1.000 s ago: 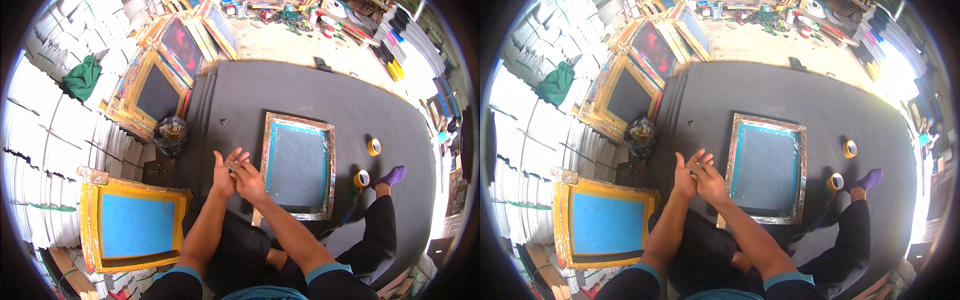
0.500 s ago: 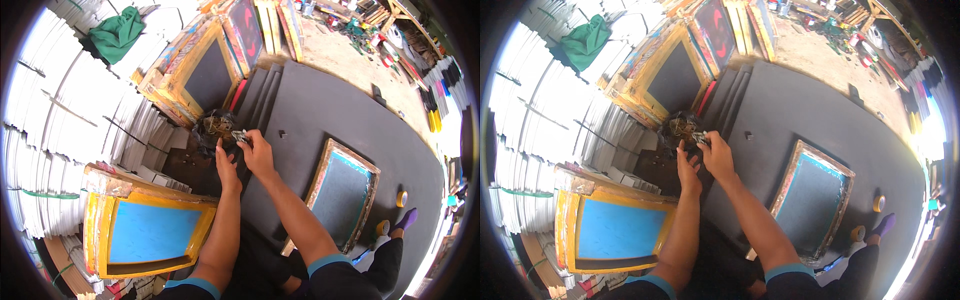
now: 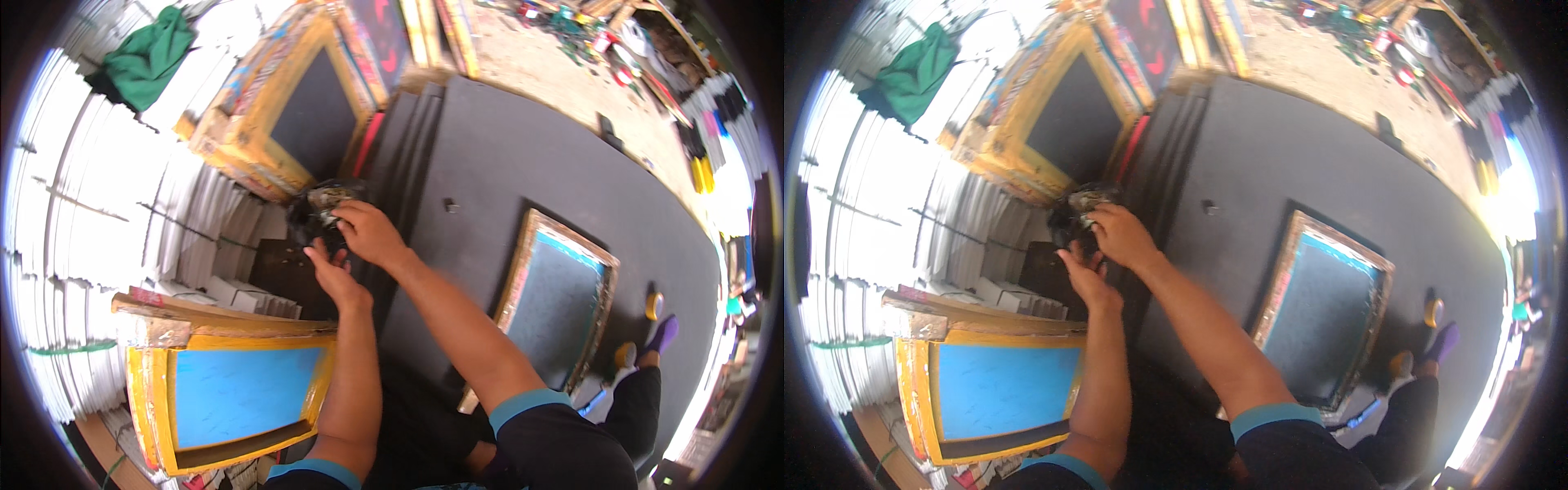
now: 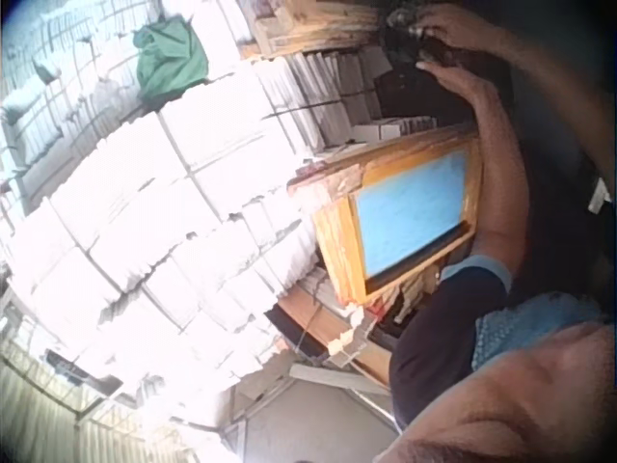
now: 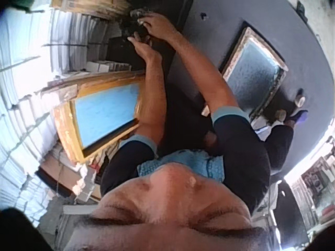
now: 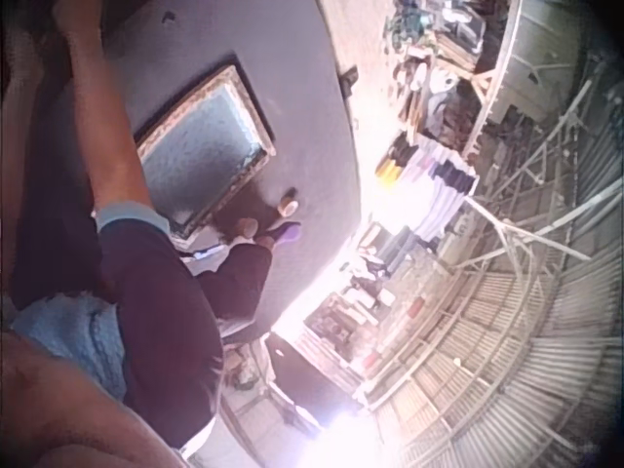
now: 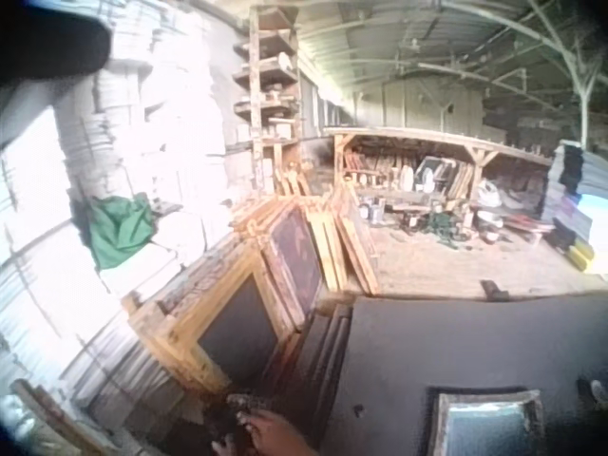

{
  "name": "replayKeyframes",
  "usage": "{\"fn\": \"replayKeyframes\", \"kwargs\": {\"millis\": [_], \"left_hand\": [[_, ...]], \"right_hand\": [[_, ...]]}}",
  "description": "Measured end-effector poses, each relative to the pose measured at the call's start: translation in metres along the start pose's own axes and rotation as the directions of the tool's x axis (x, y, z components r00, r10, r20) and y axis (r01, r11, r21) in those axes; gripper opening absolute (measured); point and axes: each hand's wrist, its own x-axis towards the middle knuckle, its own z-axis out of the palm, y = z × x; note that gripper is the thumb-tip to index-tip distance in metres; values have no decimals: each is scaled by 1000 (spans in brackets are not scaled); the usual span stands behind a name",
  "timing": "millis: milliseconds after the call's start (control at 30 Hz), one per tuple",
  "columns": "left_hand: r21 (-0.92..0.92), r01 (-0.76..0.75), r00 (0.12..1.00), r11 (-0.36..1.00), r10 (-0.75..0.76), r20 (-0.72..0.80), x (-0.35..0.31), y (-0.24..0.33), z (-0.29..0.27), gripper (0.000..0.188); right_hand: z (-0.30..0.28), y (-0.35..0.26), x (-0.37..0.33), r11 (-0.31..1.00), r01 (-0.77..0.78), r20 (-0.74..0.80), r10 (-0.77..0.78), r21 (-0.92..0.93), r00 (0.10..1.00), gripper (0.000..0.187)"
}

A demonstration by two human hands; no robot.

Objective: The person sits on the floor and applies yellow masking tape to the edges of a rectangular screen-printing frame. They smooth the tape along the frame's perimeter and use a utility knife to trim the excess tape.

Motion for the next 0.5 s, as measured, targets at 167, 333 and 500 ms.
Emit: {"fn": "replayKeyframes", "kwargs": {"millis": [167, 333, 500], "left_hand": [[182, -198, 976, 963, 177, 123, -4, -9, -3, 63], [416, -462, 887, 783, 414, 206, -32, -42, 14, 36], [390, -759, 571, 521, 245, 784, -103, -100, 14, 45]], "right_hand": [[-66, -48, -66, 984, -179, -219, 170, -23, 961, 21], [-176, -68, -176, 682, -688, -272, 633, -249, 725, 13], [-244, -65, -329, 535, -817, -581, 603, -214, 547, 32]]}}
